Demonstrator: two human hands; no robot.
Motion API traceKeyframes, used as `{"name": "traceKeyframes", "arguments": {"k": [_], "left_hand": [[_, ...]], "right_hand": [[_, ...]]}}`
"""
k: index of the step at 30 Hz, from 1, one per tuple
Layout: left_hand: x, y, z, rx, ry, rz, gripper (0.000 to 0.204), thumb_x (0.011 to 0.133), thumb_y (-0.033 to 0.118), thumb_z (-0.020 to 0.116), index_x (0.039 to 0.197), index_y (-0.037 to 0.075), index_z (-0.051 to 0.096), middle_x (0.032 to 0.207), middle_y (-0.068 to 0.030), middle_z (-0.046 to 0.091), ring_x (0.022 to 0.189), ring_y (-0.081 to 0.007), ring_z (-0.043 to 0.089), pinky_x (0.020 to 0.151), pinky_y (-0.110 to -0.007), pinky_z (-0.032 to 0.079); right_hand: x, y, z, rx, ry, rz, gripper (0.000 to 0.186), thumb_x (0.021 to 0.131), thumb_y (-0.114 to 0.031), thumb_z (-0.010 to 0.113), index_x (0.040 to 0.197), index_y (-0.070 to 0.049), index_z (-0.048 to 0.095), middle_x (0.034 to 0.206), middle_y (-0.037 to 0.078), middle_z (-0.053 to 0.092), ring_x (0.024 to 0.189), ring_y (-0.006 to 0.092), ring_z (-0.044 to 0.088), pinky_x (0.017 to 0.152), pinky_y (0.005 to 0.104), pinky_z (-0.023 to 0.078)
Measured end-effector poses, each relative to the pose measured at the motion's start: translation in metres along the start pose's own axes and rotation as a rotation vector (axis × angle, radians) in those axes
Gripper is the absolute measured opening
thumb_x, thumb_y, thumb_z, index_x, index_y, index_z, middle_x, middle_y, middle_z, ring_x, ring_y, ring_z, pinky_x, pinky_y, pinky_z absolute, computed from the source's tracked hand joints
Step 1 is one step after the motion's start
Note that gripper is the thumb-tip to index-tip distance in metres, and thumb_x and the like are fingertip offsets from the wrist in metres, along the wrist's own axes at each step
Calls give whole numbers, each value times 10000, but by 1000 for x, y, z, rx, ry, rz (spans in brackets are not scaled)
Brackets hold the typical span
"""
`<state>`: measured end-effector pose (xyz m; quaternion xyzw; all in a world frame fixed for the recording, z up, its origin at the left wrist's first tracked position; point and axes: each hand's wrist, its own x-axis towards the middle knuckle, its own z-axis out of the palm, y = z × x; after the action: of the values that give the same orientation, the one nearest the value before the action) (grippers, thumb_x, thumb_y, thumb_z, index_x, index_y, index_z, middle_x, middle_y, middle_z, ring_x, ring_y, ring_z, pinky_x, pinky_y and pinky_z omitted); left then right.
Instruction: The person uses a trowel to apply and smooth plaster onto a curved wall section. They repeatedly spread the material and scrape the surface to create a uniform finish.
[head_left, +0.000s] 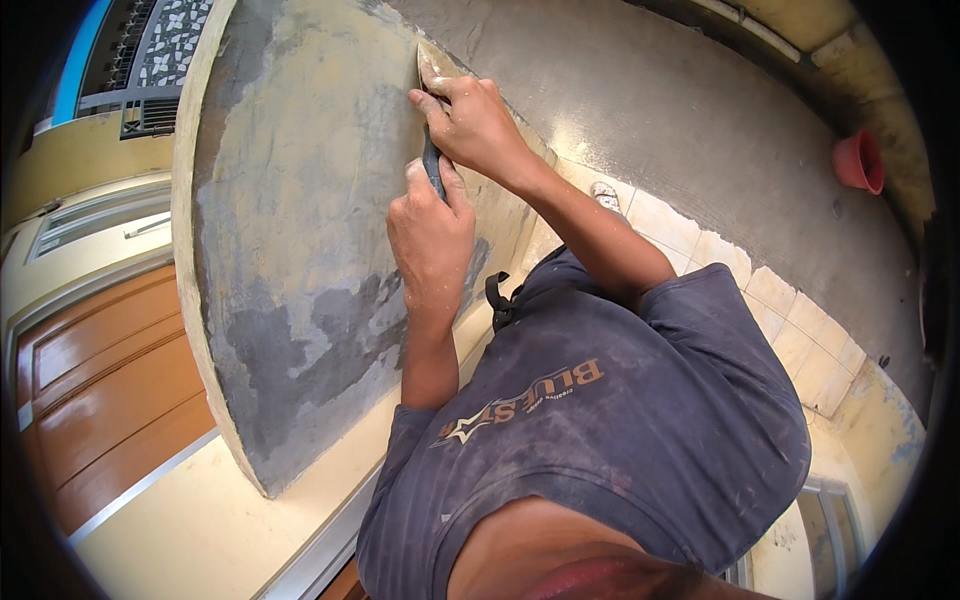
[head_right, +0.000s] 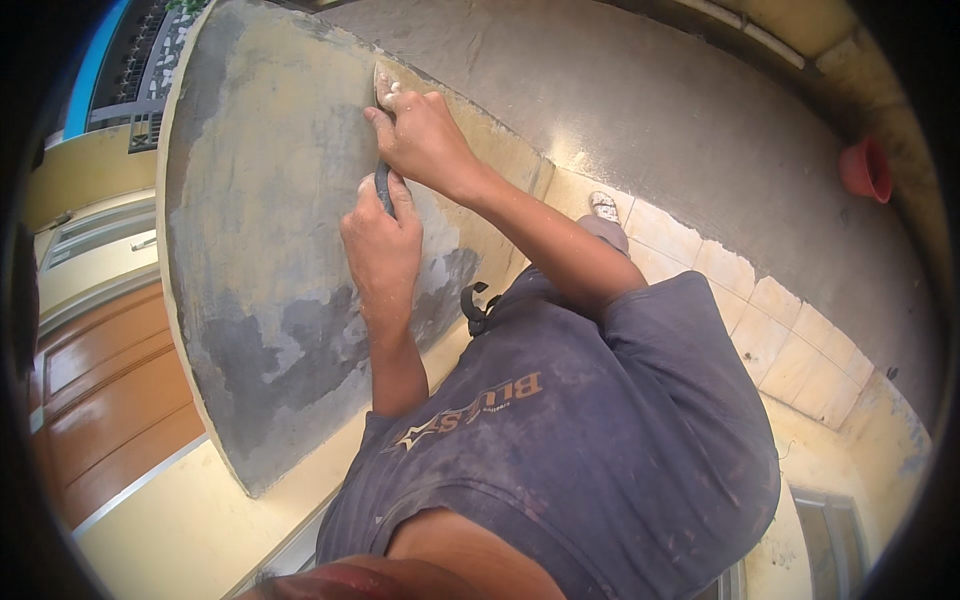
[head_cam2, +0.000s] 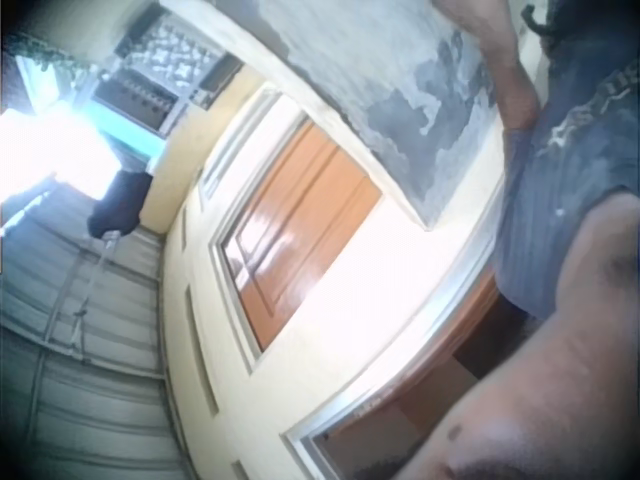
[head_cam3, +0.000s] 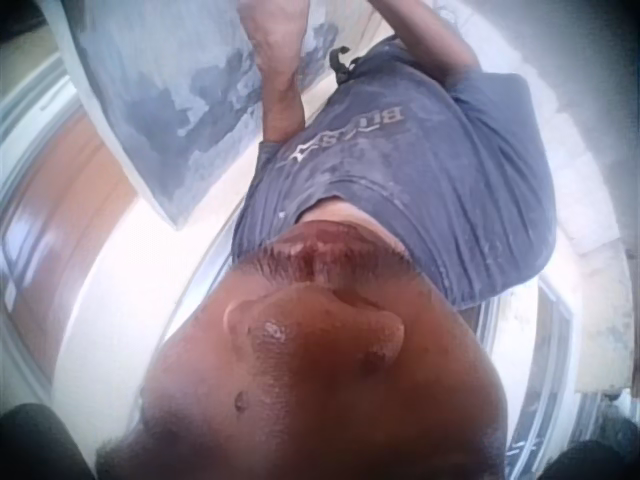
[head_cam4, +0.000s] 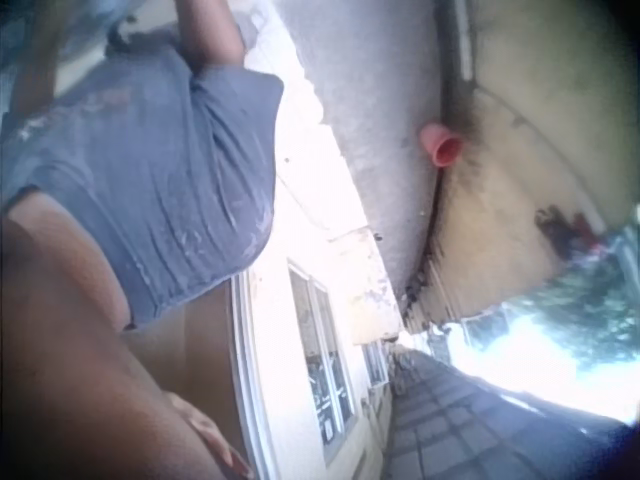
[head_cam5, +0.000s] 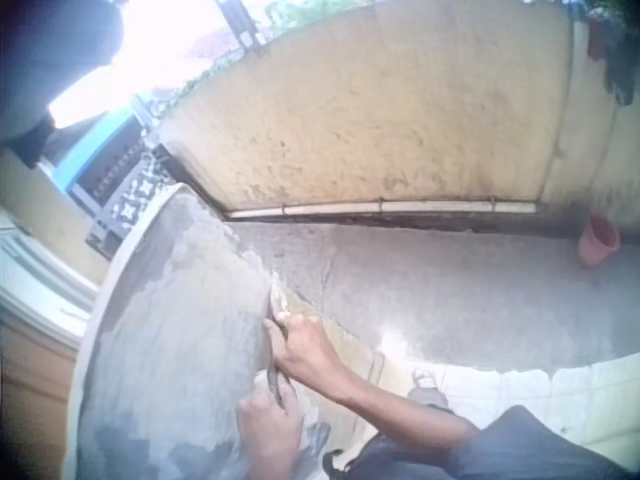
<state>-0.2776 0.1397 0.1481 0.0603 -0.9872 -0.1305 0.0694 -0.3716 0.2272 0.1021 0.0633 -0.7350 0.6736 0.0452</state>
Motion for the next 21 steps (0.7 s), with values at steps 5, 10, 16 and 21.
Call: {"name": "traceKeyframes", "arguments": {"k": [5,10,16,21], "left_hand": [[14,11,-51,52,68,36,345,1023,296,683,838,11,628,697,-243,692,674,-421,737,612,-494,564],[17,24,-65,57,154,229,380,948,336,803,832,29,613,688,-149,675,605,-349,707,553,-435,540],[12,26,-45,-454,313,41,287,960,246,820,936,7,661,678,-73,606,575,-168,568,540,-329,455],[-9,30,4,-709,519,-81,274,973,160,800,1145,-5,665,770,-50,634,649,-117,565,625,-295,469]], "right_hand": [[-4,-12,-40,-105,-160,-476,414,903,-174,740,1270,15,703,1021,253,718,1031,388,663,975,431,533],[11,-25,-62,68,-435,-825,429,752,-106,759,1165,-84,648,1026,98,680,1046,324,702,845,391,572],[46,-19,-64,41,-868,-765,453,928,-158,780,1294,-24,548,1013,177,680,883,366,691,747,442,567],[55,2,-54,290,-894,-724,327,1040,-133,684,1262,-42,462,1039,165,638,830,267,651,720,388,554]]}}
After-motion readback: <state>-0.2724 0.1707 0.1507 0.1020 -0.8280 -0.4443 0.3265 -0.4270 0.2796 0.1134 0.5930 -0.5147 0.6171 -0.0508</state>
